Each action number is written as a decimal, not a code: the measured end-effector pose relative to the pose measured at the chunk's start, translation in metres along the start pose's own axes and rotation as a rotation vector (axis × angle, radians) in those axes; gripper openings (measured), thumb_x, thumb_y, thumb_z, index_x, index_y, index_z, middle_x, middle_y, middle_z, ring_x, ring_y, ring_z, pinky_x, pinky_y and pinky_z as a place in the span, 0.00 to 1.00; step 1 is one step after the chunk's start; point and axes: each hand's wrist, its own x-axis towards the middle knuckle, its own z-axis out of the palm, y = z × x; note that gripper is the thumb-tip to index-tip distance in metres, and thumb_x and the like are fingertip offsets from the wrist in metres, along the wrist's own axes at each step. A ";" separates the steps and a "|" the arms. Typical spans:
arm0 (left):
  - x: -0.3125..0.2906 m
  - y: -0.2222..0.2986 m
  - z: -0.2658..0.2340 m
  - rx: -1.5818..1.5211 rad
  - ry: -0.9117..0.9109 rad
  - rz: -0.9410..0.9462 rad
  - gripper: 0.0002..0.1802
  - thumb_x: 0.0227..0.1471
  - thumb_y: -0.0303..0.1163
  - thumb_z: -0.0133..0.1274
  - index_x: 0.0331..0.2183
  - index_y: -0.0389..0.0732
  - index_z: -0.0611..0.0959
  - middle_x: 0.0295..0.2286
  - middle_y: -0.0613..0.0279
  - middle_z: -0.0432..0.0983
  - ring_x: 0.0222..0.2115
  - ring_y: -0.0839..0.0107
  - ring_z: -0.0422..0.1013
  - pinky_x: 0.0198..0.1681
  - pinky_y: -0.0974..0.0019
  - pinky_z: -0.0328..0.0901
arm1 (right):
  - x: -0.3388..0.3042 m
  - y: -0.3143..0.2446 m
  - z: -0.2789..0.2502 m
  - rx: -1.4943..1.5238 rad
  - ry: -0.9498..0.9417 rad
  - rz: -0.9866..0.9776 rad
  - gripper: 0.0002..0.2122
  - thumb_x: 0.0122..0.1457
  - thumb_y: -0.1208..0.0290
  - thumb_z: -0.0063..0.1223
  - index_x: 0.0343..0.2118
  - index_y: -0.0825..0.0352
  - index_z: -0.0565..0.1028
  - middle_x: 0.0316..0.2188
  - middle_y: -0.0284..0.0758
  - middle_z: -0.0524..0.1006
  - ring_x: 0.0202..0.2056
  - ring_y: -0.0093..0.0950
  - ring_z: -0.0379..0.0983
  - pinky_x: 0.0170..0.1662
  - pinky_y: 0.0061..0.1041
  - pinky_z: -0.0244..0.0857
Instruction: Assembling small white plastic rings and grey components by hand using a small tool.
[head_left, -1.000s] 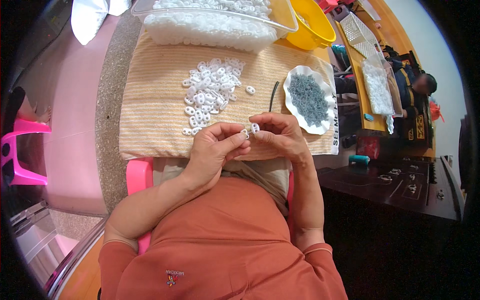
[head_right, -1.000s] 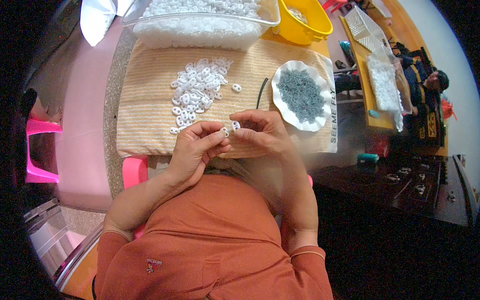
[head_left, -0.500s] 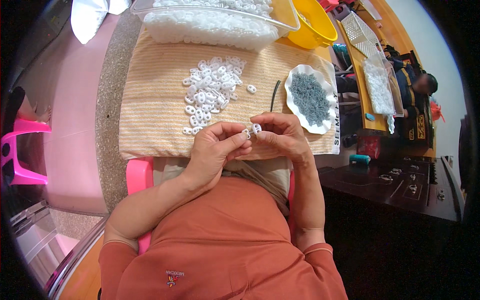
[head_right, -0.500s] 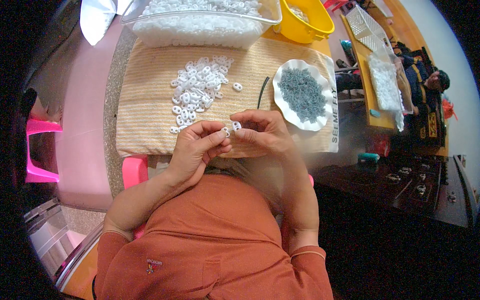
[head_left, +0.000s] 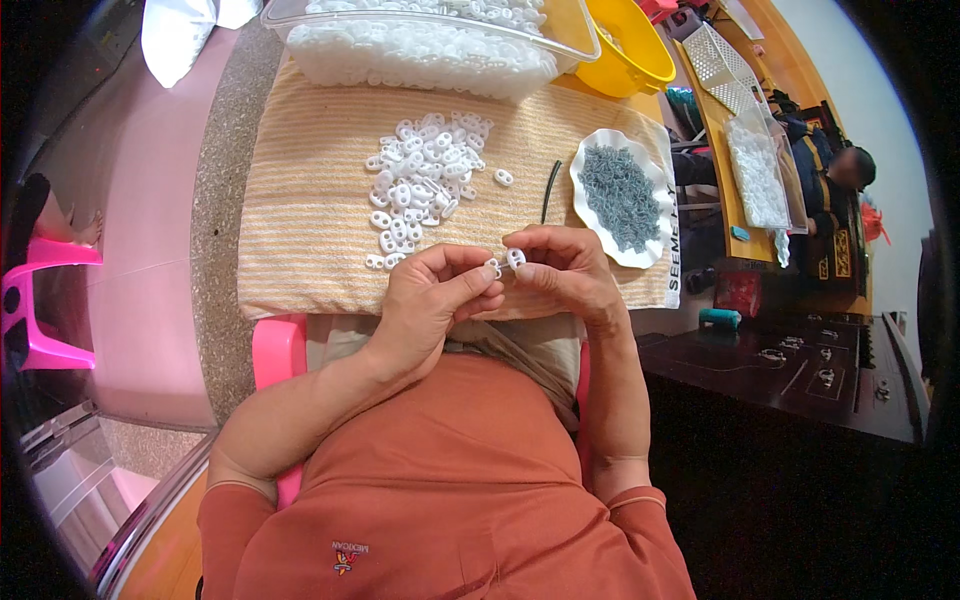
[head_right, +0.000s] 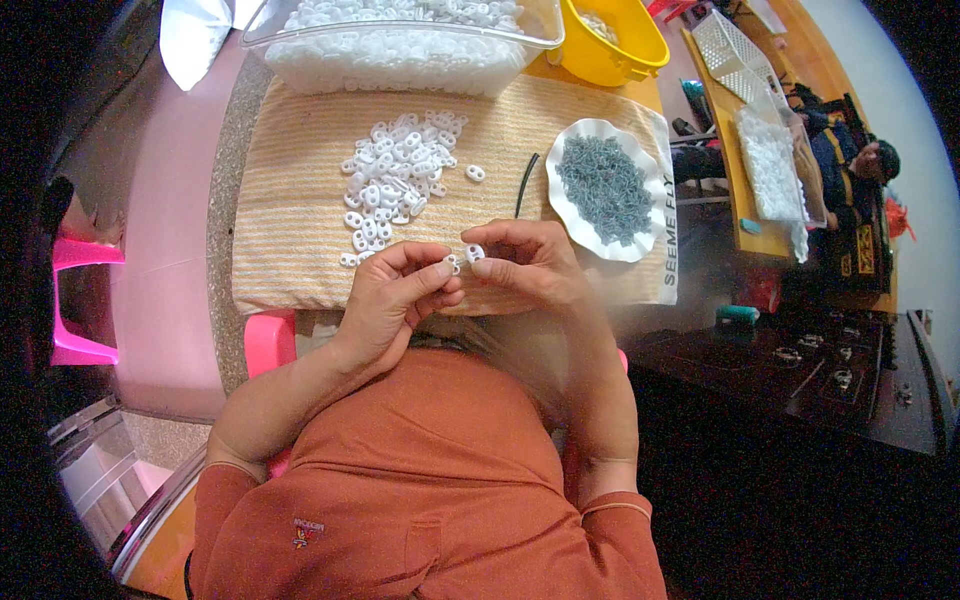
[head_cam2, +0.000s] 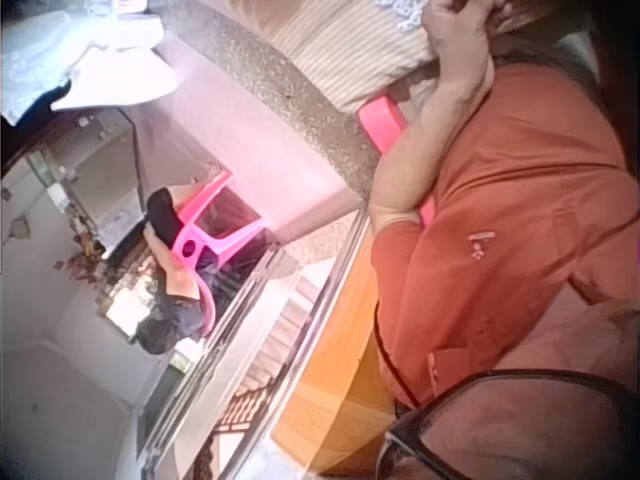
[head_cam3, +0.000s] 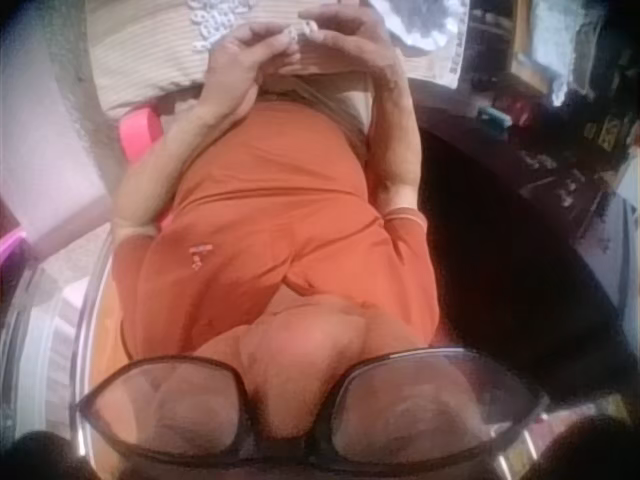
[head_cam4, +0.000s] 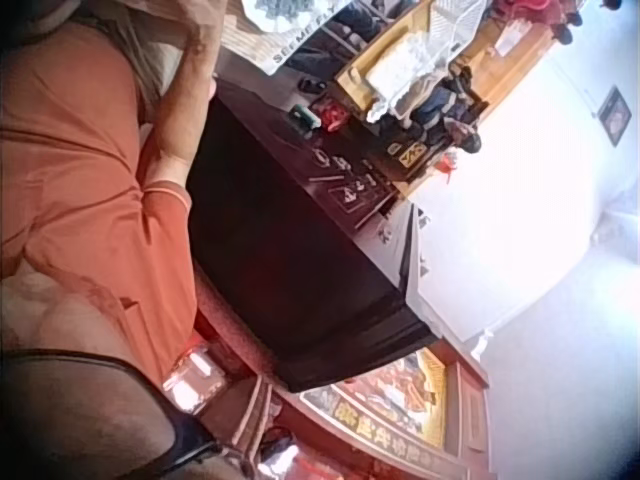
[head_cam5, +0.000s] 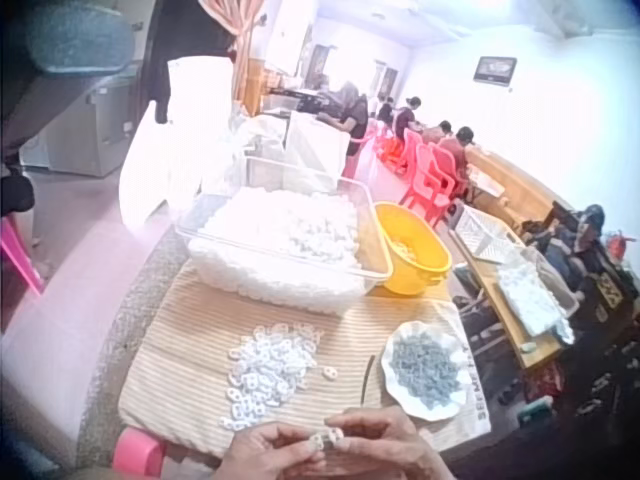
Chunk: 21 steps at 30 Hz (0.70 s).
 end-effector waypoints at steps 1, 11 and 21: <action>0.000 0.000 0.000 0.001 0.000 0.000 0.08 0.53 0.24 0.54 0.37 0.35 0.78 0.29 0.60 0.76 0.29 0.73 0.75 0.36 0.71 0.73 | 0.000 0.000 -0.001 0.000 0.000 0.000 0.14 0.52 0.81 0.57 0.44 0.74 0.74 0.36 0.36 0.78 0.38 0.22 0.75 0.43 0.20 0.69; 0.000 0.000 0.000 0.000 0.010 -0.006 0.08 0.53 0.24 0.54 0.37 0.35 0.78 0.29 0.60 0.76 0.29 0.74 0.75 0.36 0.71 0.73 | 0.001 0.001 -0.002 -0.026 -0.004 -0.009 0.14 0.52 0.81 0.58 0.43 0.74 0.74 0.36 0.35 0.78 0.37 0.21 0.75 0.43 0.19 0.69; 0.000 0.000 0.000 -0.003 0.014 -0.002 0.08 0.52 0.24 0.55 0.37 0.35 0.78 0.29 0.60 0.76 0.28 0.73 0.75 0.35 0.71 0.73 | 0.000 -0.001 0.001 0.012 -0.007 0.002 0.14 0.52 0.82 0.57 0.43 0.74 0.74 0.35 0.36 0.78 0.37 0.22 0.75 0.43 0.20 0.69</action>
